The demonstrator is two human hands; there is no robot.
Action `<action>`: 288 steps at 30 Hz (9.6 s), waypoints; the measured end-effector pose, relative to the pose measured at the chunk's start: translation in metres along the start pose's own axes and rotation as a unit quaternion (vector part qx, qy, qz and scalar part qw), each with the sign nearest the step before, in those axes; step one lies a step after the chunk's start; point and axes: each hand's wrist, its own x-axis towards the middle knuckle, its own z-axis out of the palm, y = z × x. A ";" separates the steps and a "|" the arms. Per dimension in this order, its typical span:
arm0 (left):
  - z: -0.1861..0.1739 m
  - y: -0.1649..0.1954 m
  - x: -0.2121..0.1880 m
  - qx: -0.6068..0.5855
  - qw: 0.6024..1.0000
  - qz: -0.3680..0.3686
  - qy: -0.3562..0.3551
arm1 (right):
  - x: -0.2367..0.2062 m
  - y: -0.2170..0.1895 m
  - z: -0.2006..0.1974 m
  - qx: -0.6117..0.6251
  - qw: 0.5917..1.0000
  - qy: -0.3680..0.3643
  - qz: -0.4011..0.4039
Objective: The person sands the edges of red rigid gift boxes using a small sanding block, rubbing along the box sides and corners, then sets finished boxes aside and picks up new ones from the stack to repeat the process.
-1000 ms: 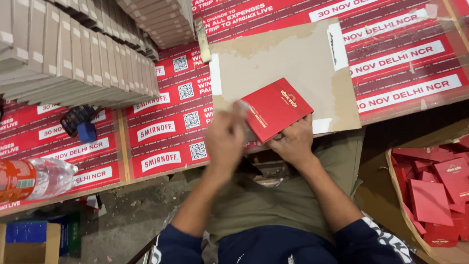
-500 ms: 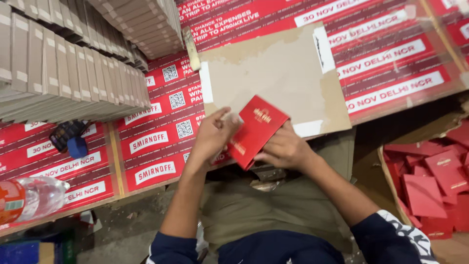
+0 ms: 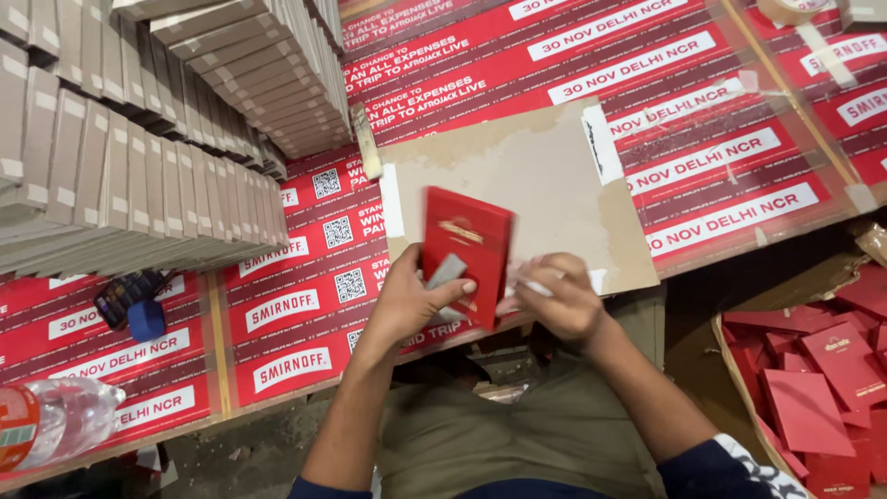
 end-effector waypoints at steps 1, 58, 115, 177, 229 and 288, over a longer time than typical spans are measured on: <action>0.003 0.000 -0.003 -0.029 0.997 0.059 0.027 | 0.003 -0.001 -0.005 -0.025 0.999 0.003 0.027; -0.009 0.078 -0.004 0.284 0.918 0.274 0.029 | -0.004 -0.052 0.062 -0.060 0.957 0.106 0.265; 0.045 0.022 0.018 -0.139 0.985 -0.034 0.100 | 0.031 0.016 0.027 0.491 0.751 -0.081 0.433; 0.040 0.065 -0.017 0.227 0.954 0.193 -0.041 | -0.062 0.037 -0.042 0.046 0.835 0.157 0.525; 0.053 -0.024 0.032 0.441 0.833 0.272 0.193 | 0.027 0.185 -0.019 0.218 0.618 -0.255 0.711; 0.114 0.040 0.149 0.433 0.896 0.065 0.074 | -0.046 0.104 0.027 0.511 0.524 -0.043 0.680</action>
